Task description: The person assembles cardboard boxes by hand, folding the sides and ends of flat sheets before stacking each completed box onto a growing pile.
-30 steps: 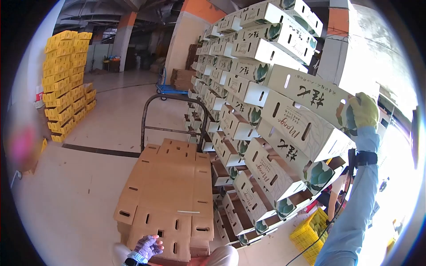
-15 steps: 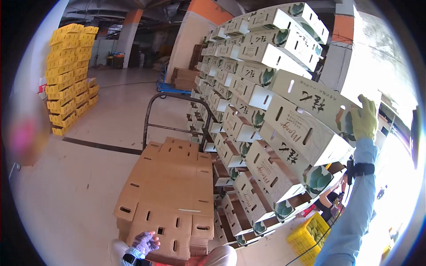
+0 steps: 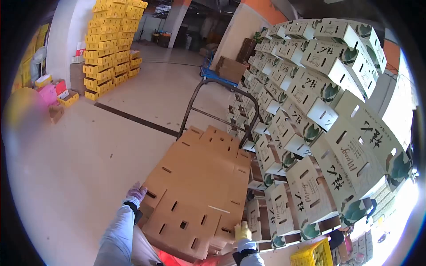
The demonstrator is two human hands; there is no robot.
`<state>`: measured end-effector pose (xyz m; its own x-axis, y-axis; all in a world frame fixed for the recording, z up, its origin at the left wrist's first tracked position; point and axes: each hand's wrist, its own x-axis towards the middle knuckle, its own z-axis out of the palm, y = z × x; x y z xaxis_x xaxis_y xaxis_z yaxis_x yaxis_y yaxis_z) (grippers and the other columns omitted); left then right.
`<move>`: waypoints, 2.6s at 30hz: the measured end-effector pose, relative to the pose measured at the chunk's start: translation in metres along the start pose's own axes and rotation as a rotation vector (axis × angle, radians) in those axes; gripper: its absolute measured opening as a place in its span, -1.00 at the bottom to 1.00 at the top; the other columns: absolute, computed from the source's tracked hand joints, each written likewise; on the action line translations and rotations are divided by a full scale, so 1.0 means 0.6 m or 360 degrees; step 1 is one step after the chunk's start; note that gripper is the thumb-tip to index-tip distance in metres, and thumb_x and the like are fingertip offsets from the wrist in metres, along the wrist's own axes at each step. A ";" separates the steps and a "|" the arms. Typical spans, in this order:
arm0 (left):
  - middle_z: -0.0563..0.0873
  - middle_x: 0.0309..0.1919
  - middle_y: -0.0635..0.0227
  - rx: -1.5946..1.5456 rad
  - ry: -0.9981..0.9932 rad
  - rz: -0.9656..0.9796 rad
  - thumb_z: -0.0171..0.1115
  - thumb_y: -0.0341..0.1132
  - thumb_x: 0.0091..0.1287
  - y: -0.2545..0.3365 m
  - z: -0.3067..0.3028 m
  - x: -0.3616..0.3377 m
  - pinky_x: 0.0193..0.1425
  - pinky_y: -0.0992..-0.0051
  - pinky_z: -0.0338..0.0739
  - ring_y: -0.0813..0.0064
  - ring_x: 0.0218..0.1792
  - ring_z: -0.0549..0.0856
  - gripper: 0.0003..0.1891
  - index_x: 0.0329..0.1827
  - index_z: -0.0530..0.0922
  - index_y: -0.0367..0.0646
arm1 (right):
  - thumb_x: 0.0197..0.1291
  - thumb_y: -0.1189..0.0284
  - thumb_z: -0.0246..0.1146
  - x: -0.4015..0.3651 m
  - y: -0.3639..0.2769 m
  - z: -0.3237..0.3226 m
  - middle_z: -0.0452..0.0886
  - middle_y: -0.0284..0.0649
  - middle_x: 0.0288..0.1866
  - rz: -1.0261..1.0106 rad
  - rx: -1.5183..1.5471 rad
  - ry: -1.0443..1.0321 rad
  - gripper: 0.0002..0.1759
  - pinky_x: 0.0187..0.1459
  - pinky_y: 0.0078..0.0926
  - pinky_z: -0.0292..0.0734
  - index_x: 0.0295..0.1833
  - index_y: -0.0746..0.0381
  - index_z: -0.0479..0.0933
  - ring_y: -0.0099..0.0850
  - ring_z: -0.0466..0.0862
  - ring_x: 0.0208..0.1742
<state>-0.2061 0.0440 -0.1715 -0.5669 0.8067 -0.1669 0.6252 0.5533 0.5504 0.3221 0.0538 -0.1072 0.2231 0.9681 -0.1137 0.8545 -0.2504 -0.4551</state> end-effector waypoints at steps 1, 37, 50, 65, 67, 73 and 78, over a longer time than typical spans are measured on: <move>0.44 0.33 0.02 -0.0052 -0.0074 -0.0020 -0.01 0.20 0.35 0.006 0.002 0.007 0.42 0.22 0.30 0.05 0.34 0.43 -0.28 0.41 0.31 -0.13 | 0.16 -0.03 0.17 -0.003 -0.017 0.014 0.61 0.19 0.00 0.0057 0.0114 0.0022 -0.33 0.07 -0.07 0.50 0.25 0.20 0.40 0.13 0.60 0.05; 0.71 -0.39 0.30 -0.0614 -0.0200 0.0143 0.34 -0.14 0.25 -0.108 -0.173 -0.180 -0.43 0.44 0.58 0.47 -0.43 0.67 -0.68 -0.10 0.62 -0.20 | 0.19 0.35 0.27 -0.054 -0.131 -0.223 0.66 -0.26 -0.36 -0.0330 0.0974 -0.0613 -0.70 -0.31 -0.47 0.55 -0.07 0.35 0.59 -0.42 0.65 -0.37; 0.69 -0.17 -0.03 -0.0059 -0.0635 0.0634 0.26 -0.35 0.14 0.230 -0.125 -0.335 0.02 0.21 0.59 0.06 -0.14 0.71 -0.27 0.45 0.27 0.04 | 0.32 0.29 0.11 -0.137 -0.046 -0.062 0.65 0.13 -0.29 -0.0777 0.0270 0.0038 -0.43 -0.25 -0.05 0.58 0.42 0.10 0.24 0.10 0.66 -0.29; 0.74 -0.19 0.26 0.1624 -0.0627 0.1793 0.05 -0.05 0.33 0.234 -0.154 -0.297 0.16 0.10 0.44 0.19 -0.04 0.67 -0.72 -0.24 0.63 0.00 | -0.13 0.28 0.24 -0.022 -0.084 -0.180 0.52 -0.51 -0.43 -0.2657 -0.0883 0.0049 -0.85 0.01 -0.25 0.37 -0.39 0.05 0.56 -0.38 0.51 -0.11; 0.73 -0.26 0.10 0.1431 -0.0716 0.1415 -0.06 0.06 0.43 0.265 -0.132 -0.286 -0.03 0.09 0.55 0.05 -0.21 0.71 -0.61 -0.11 0.60 -0.02 | -0.15 0.28 0.26 -0.027 -0.088 -0.178 0.52 -0.52 -0.43 -0.2688 -0.0836 0.0059 -0.86 0.03 -0.27 0.37 -0.39 0.04 0.56 -0.38 0.51 -0.12; 0.64 0.08 0.09 0.1160 -0.0682 0.1433 0.07 0.24 0.30 0.261 -0.095 -0.298 0.21 0.08 0.42 0.07 0.09 0.62 -0.30 0.38 0.33 -0.01 | -0.17 0.27 0.28 -0.044 -0.080 -0.186 0.54 -0.50 -0.44 -0.2767 -0.0498 -0.0004 -0.84 0.04 -0.30 0.40 -0.40 0.04 0.57 -0.37 0.54 -0.12; 0.50 0.24 0.05 0.1094 -0.0550 0.1569 0.13 0.30 0.23 0.284 -0.086 -0.321 0.38 0.10 0.27 0.04 0.25 0.47 -0.15 0.46 0.24 -0.05 | -0.26 0.19 0.33 -0.050 -0.077 -0.152 0.53 -0.46 -0.38 -0.2636 -0.0578 0.0023 -0.69 -0.03 -0.30 0.43 -0.33 0.08 0.57 -0.35 0.52 -0.14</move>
<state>-0.0182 -0.0278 -0.0031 0.4066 0.8936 -0.1899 0.9126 -0.4068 0.0397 0.3187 0.0357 -0.0025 -0.9525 0.1736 0.2501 0.2136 0.9664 0.1428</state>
